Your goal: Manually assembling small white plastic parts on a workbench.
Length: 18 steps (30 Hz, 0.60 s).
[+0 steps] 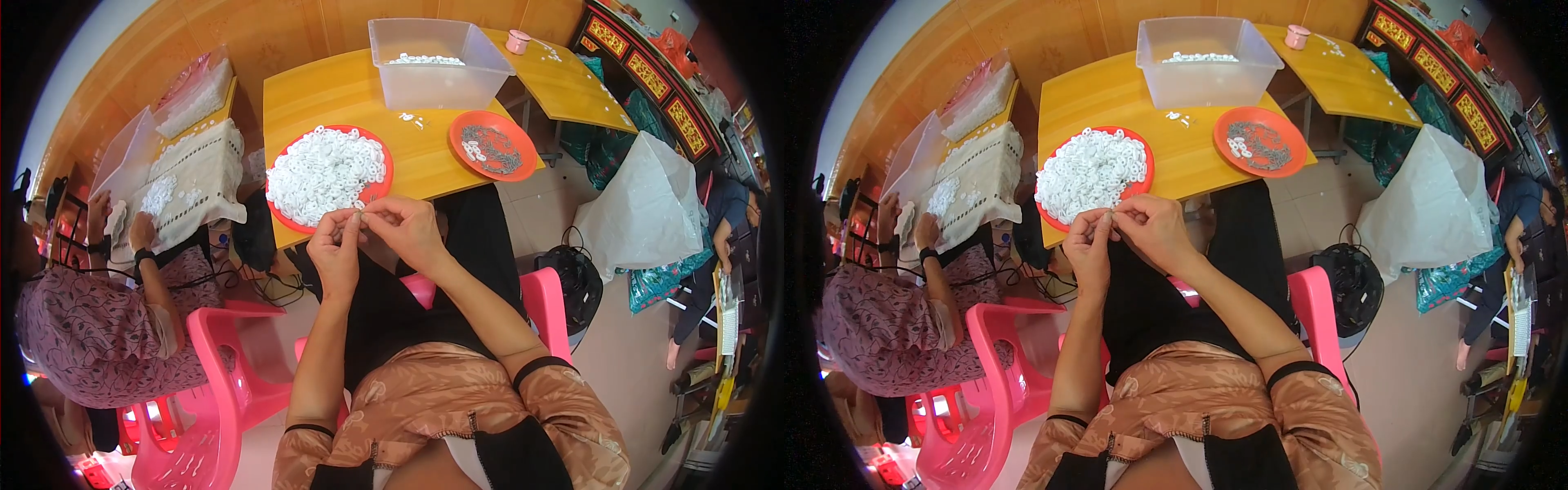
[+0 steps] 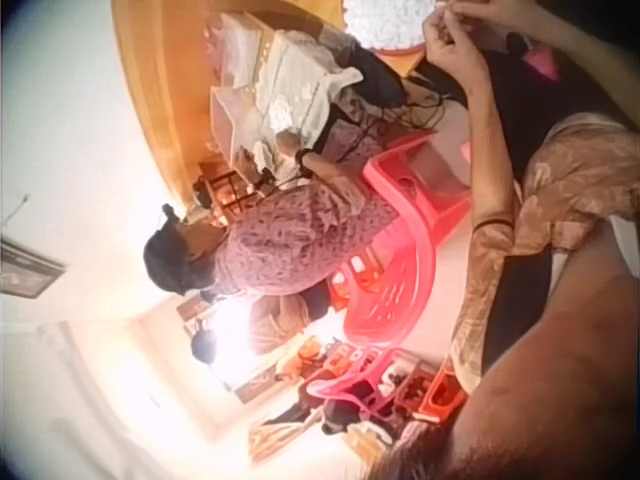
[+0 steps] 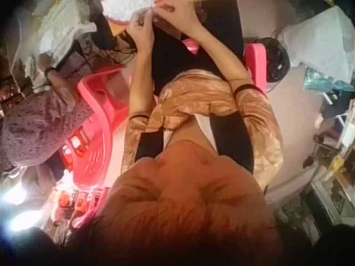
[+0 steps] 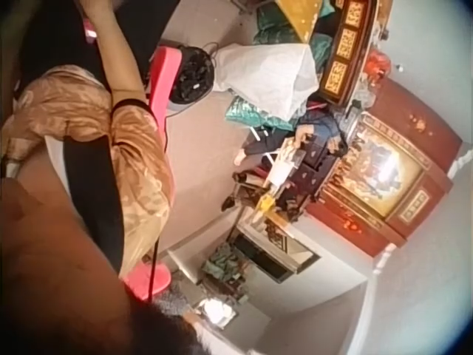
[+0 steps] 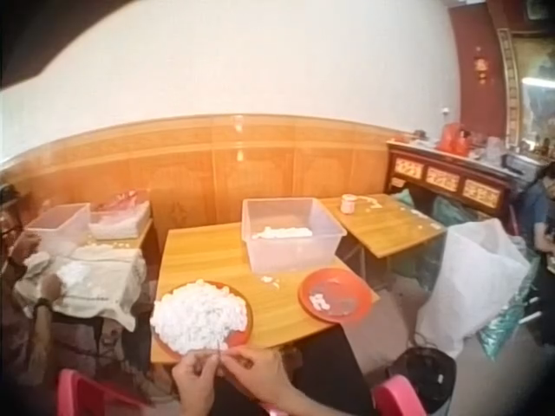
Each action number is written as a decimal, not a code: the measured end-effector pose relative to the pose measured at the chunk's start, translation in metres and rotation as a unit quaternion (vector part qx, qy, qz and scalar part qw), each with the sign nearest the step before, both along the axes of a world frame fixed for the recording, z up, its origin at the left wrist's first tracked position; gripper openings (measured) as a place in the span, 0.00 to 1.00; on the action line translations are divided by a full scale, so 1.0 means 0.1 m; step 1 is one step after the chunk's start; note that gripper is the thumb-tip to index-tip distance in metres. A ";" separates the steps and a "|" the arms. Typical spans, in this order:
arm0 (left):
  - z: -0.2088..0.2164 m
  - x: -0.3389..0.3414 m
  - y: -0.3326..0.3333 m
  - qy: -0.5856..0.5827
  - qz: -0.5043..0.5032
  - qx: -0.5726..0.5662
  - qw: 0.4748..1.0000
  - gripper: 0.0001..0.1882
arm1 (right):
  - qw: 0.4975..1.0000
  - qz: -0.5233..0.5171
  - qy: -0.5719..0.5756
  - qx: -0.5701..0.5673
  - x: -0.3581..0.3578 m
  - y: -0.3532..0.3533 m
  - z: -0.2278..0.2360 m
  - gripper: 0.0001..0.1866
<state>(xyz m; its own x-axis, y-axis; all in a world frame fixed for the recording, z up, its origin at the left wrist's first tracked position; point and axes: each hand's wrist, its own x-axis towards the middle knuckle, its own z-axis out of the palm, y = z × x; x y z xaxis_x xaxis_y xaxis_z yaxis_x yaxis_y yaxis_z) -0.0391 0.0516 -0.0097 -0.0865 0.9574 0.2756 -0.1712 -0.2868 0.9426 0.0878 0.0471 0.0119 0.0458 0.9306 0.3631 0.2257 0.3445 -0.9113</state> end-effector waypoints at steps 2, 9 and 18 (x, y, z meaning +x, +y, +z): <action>-0.01 -0.01 0.00 -0.003 -0.006 -0.007 1.000 0.06 | 0.998 -0.010 -0.043 0.035 -0.01 -0.01 0.02 0.08; -0.07 -0.02 0.02 -0.018 -0.043 -0.052 0.998 0.06 | 0.986 -0.040 -0.113 0.117 -0.03 -0.01 -0.04 0.07; -0.02 0.00 0.01 -0.035 -0.051 -0.048 0.997 0.05 | 0.994 -0.010 -0.087 0.057 0.02 -0.04 0.06 0.06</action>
<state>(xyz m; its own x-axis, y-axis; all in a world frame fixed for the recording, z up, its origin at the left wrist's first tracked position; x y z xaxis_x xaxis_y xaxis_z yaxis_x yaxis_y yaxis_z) -0.0394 0.0521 -0.0120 -0.0029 0.9837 0.1798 -0.2616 -0.1743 0.9493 0.0897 0.0430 0.0180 -0.0098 0.8824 0.4705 0.3848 0.4376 -0.8127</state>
